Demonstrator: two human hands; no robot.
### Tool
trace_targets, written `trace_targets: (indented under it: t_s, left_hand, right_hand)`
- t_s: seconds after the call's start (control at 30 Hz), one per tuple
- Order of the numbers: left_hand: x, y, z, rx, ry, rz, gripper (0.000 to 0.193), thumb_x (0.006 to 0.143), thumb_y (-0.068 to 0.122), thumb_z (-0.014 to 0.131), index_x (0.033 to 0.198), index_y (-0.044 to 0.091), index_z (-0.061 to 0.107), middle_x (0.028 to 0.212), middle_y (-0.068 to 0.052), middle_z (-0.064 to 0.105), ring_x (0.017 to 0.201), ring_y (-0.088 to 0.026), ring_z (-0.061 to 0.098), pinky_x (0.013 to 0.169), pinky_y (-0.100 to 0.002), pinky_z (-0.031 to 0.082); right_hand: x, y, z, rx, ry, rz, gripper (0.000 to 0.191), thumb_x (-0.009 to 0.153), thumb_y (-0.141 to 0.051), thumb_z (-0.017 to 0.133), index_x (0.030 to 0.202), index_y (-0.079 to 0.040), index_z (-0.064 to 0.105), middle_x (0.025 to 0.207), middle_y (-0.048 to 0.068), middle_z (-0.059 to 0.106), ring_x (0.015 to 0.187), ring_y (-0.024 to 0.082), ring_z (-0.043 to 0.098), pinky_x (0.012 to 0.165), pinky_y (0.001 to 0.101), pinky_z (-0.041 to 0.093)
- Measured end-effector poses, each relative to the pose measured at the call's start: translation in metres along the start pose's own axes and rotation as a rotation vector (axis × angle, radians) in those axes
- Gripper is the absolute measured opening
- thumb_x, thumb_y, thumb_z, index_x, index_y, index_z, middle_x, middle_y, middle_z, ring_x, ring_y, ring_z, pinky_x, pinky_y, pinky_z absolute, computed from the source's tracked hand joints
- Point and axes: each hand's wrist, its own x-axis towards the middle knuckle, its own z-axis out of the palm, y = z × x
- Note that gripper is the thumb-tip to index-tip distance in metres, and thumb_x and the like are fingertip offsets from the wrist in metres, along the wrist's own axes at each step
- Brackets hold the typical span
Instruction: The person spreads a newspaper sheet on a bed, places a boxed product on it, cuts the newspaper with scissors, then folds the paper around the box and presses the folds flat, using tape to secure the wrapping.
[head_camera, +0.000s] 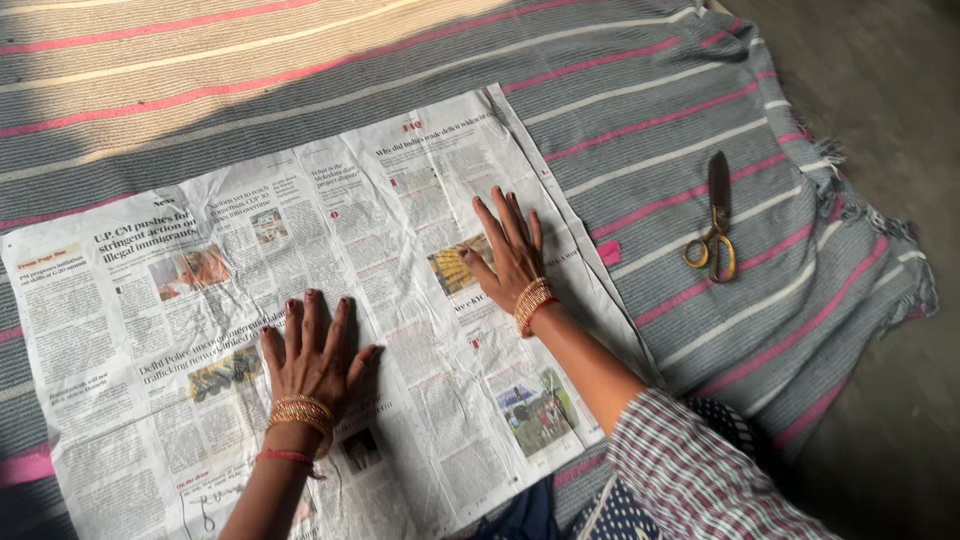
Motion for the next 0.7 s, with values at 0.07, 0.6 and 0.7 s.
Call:
trace_targets:
  t_s: [0.07,0.6,0.7]
  left_hand:
    - [-0.003,0.002,-0.017,-0.006,0.038,0.056,0.076,0.090,0.062,0.045,0.157,0.028,0.031,0.167,-0.013,0.019,0.154,-0.034,0.014,0.118,-0.064,0.012]
    - [-0.041,0.082,-0.250,0.369,-0.258,0.489,0.072,0.089,0.068,0.044,0.147,0.028,0.052,0.164,-0.006,0.030,0.152,-0.030,0.012,0.121,-0.056,0.010]
    - [-0.045,0.064,-0.253,0.422,-0.340,0.367,0.076,0.089,0.070,0.043,0.152,0.028,0.045,0.166,-0.005,0.028,0.153,-0.030,0.011,0.121,-0.056,0.010]
  right_hand:
    - [-0.035,0.001,-0.016,0.035,-0.009,0.005,0.066,0.098,-0.035,0.062,0.157,-0.015,0.042,0.169,0.016,0.026,0.156,0.036,0.026,0.125,0.0561,0.011]
    - [-0.175,0.134,-0.114,0.062,0.226,0.357,0.023,0.089,-0.018,0.075,0.111,-0.010,0.073,0.124,0.014,0.070,0.116,0.032,0.066,0.102,0.0406,0.051]
    - [-0.166,0.104,-0.110,0.138,0.168,0.177,0.027,0.088,-0.017,0.074,0.113,-0.009,0.072,0.123,0.015,0.070,0.118,0.033,0.065,0.101,0.0412,0.050]
